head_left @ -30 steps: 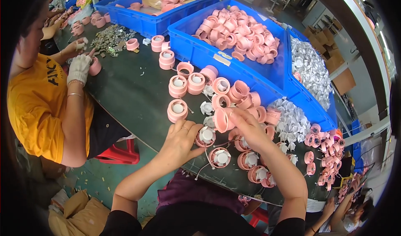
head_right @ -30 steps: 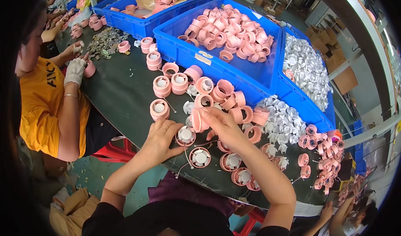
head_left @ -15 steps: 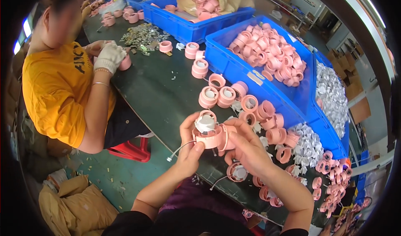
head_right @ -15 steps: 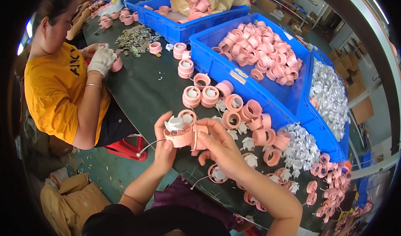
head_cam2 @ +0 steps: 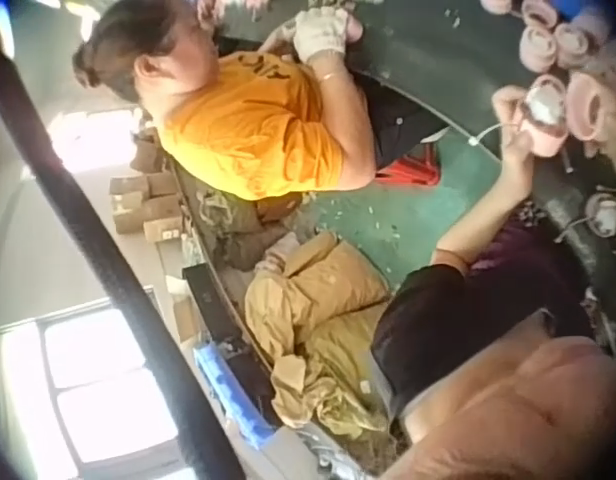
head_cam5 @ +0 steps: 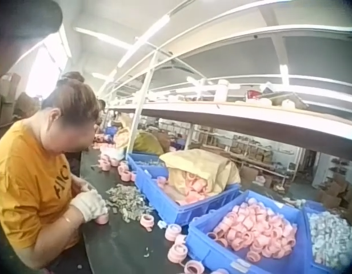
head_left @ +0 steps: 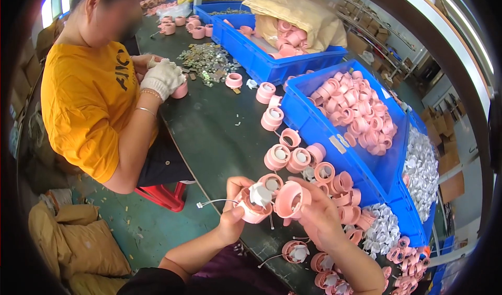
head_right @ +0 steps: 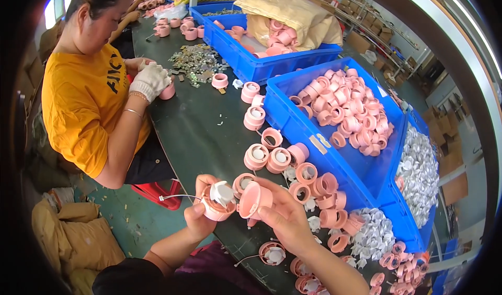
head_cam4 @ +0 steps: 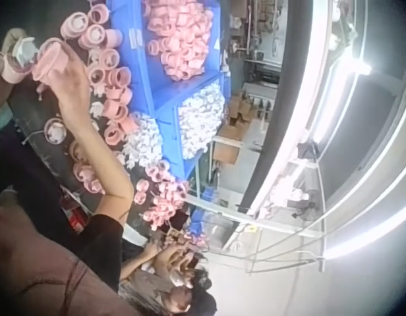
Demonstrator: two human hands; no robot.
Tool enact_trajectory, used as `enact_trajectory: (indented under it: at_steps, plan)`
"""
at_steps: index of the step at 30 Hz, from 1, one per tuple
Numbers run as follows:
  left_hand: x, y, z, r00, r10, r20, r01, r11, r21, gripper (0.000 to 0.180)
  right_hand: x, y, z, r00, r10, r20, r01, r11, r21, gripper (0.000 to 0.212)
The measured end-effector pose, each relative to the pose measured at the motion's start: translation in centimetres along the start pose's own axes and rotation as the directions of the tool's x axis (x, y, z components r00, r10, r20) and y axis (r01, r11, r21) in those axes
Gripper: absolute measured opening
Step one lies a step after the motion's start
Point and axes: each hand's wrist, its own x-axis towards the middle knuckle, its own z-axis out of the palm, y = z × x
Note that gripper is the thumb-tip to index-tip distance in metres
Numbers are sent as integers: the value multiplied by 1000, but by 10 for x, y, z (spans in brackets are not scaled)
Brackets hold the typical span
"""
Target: Assembling small electronic components by fitting white inner parts into pink circular plastic housings.
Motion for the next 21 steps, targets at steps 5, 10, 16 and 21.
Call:
enact_trajectory:
  at_steps: [5, 10, 16, 21]
  plan:
    - [8, 6, 3, 988, -151, 10, 152, 988, -21, 46, 1, -5, 4, 993, 108, -37, -110, 991, -71, 50]
    - [10, 7, 17, 945, -314, -95, 305, 948, -95, 50, -3, 8, 6, 963, -265, 52, 261, 866, -427, 50]
    - [-5, 7, 24, 983, -172, -65, 172, 985, 0, 48, -31, 0, 21, 834, -514, 198, 409, 338, -847, 55]
    - [-23, 13, 38, 991, -129, -22, 129, 991, 25, 48, -44, -2, 39, 832, -501, 236, 389, 226, -893, 56]
